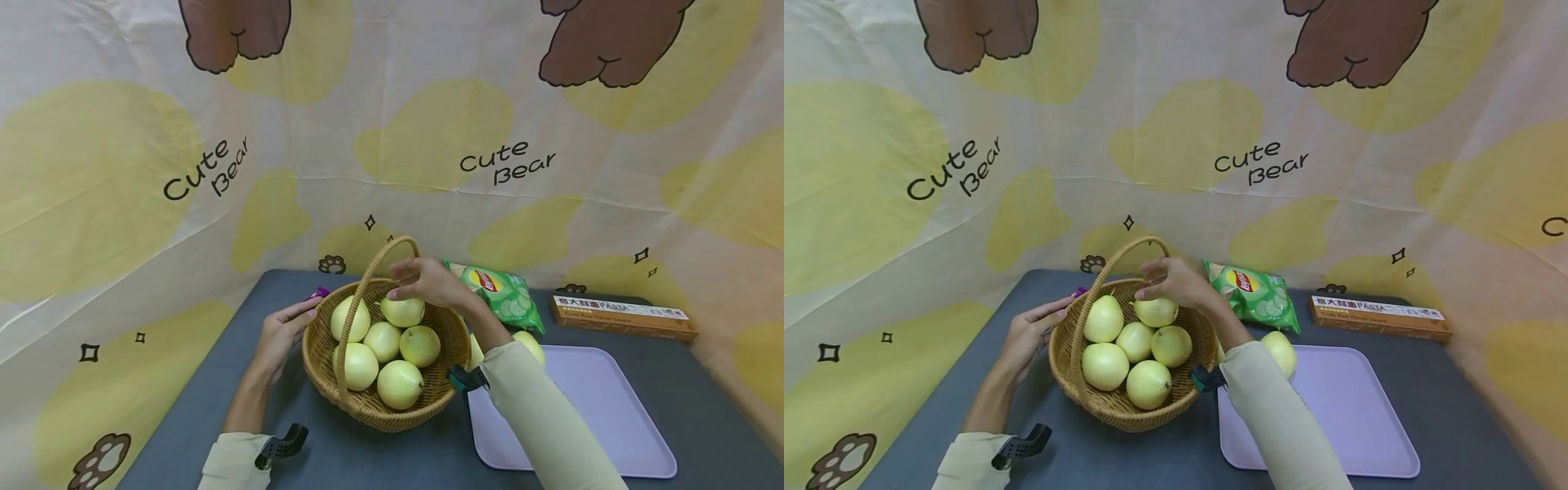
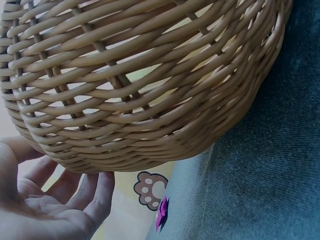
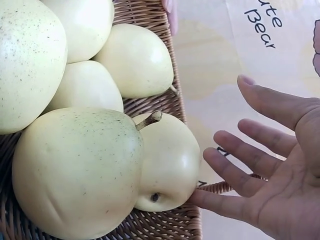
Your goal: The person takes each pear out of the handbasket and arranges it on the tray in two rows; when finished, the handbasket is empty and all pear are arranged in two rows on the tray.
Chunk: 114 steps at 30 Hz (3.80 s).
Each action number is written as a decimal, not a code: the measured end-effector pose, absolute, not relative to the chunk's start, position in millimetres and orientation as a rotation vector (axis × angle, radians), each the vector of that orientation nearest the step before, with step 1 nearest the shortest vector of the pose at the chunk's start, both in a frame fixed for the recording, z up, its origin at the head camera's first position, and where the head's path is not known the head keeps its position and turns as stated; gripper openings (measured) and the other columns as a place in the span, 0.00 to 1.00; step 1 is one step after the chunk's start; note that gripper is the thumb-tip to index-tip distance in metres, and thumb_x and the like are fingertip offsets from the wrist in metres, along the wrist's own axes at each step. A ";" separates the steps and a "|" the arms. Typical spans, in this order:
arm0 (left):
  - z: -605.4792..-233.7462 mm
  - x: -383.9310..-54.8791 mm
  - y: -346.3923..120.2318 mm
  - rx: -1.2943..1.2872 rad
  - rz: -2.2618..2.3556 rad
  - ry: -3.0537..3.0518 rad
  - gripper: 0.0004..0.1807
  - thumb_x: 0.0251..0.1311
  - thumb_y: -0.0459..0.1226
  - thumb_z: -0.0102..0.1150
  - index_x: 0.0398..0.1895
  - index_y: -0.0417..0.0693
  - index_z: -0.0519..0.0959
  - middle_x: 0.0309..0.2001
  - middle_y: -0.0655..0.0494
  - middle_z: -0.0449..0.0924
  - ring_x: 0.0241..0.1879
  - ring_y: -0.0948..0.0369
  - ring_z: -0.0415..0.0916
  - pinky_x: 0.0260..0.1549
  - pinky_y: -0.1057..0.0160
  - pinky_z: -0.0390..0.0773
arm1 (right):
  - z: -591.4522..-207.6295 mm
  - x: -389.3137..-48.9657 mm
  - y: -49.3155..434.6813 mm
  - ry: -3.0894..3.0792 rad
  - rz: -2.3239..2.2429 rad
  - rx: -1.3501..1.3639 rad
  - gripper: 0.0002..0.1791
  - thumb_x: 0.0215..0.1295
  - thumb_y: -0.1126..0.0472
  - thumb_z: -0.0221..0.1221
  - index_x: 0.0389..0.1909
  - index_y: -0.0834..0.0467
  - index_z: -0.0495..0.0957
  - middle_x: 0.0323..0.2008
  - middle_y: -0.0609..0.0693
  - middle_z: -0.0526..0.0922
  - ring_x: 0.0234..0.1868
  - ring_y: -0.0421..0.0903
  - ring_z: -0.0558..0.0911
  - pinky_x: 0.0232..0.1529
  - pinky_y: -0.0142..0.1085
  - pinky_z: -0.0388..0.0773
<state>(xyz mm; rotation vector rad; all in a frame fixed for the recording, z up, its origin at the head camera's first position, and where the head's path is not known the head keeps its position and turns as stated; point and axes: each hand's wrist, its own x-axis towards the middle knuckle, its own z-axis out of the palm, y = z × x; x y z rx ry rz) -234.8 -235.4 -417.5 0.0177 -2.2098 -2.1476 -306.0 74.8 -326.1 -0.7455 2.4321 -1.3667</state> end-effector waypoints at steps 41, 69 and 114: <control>-417.3 -233.9 -233.8 -0.010 -2.167 -2.163 0.24 0.78 0.40 0.60 0.70 0.37 0.78 0.72 0.42 0.75 0.58 0.67 0.83 0.54 0.67 0.85 | -327.9 -302.5 74.5 2.555 -0.824 -0.847 0.33 0.64 0.66 0.74 0.70 0.61 0.77 0.64 0.62 0.80 0.66 0.58 0.78 0.64 0.47 0.80; -418.5 -232.9 -233.5 -0.008 -2.155 -2.174 0.23 0.79 0.39 0.59 0.70 0.37 0.78 0.73 0.43 0.75 0.58 0.67 0.83 0.55 0.66 0.85 | -328.1 -297.0 86.0 2.503 -1.043 -0.806 0.38 0.62 0.52 0.77 0.70 0.60 0.77 0.52 0.56 0.87 0.50 0.49 0.86 0.51 0.42 0.85; -417.7 -234.7 -235.2 0.018 -2.145 -2.180 0.24 0.77 0.40 0.61 0.70 0.37 0.78 0.72 0.43 0.76 0.57 0.69 0.83 0.54 0.67 0.85 | -342.9 -220.4 225.4 2.589 -1.435 -0.452 0.35 0.68 0.46 0.71 0.73 0.51 0.74 0.68 0.57 0.76 0.61 0.59 0.83 0.56 0.50 0.83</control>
